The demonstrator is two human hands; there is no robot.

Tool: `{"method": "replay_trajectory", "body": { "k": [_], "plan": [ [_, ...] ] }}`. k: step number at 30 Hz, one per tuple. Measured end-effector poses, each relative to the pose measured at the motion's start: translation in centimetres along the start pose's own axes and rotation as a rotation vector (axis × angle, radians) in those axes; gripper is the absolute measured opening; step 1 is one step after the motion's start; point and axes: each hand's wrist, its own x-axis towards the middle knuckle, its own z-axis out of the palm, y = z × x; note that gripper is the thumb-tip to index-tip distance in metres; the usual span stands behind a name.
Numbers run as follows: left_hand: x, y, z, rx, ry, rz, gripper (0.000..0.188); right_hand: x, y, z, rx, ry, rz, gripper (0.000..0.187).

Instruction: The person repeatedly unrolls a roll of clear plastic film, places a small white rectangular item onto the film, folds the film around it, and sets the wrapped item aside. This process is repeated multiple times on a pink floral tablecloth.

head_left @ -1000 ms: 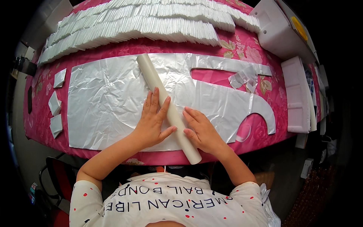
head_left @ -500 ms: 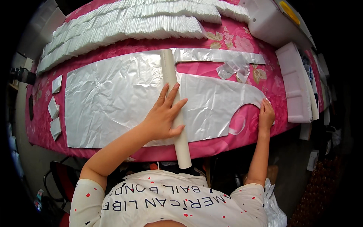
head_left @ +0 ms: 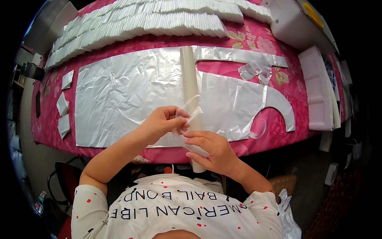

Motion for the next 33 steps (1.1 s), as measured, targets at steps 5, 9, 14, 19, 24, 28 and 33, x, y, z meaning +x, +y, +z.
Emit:
{"method": "replay_trajectory", "body": {
  "k": [5, 9, 14, 19, 24, 28, 33],
  "plan": [
    [-7.0, 1.9, -14.1, 0.313, 0.376, -0.096, 0.016, -2.0, -0.1, -0.2, -0.221, 0.042, 0.108, 0.026],
    [-12.0, 3.1, -19.1, 1.026, 0.682, 0.021, 0.027, -3.7, -0.1, 0.4, -0.339, -0.046, 0.450, 0.036],
    [-10.8, 5.1, -13.1, 1.671, 0.894, 0.579, 0.036, -4.5, 0.2, 2.6, -0.275, -0.282, 0.769, 0.051],
    [-4.3, 0.2, -2.7, 1.400, 0.369, 0.710, 0.043, -4.0, 0.4, 3.0, -0.206, -0.288, 0.810, 0.048],
    [0.1, -3.7, 0.9, 1.303, 0.315, 0.722, 0.057, -3.4, -0.3, 2.9, -0.147, -0.303, 0.888, 0.048],
    [2.0, -4.8, -0.4, 1.407, 0.390, 0.668, 0.059, -3.9, 0.1, 3.0, -0.116, -0.279, 0.831, 0.048],
    [2.2, -5.3, -1.0, 1.588, 0.386, 0.608, 0.063, -3.0, 0.2, 2.2, -0.056, -0.391, 0.834, 0.053]
  ]
}}
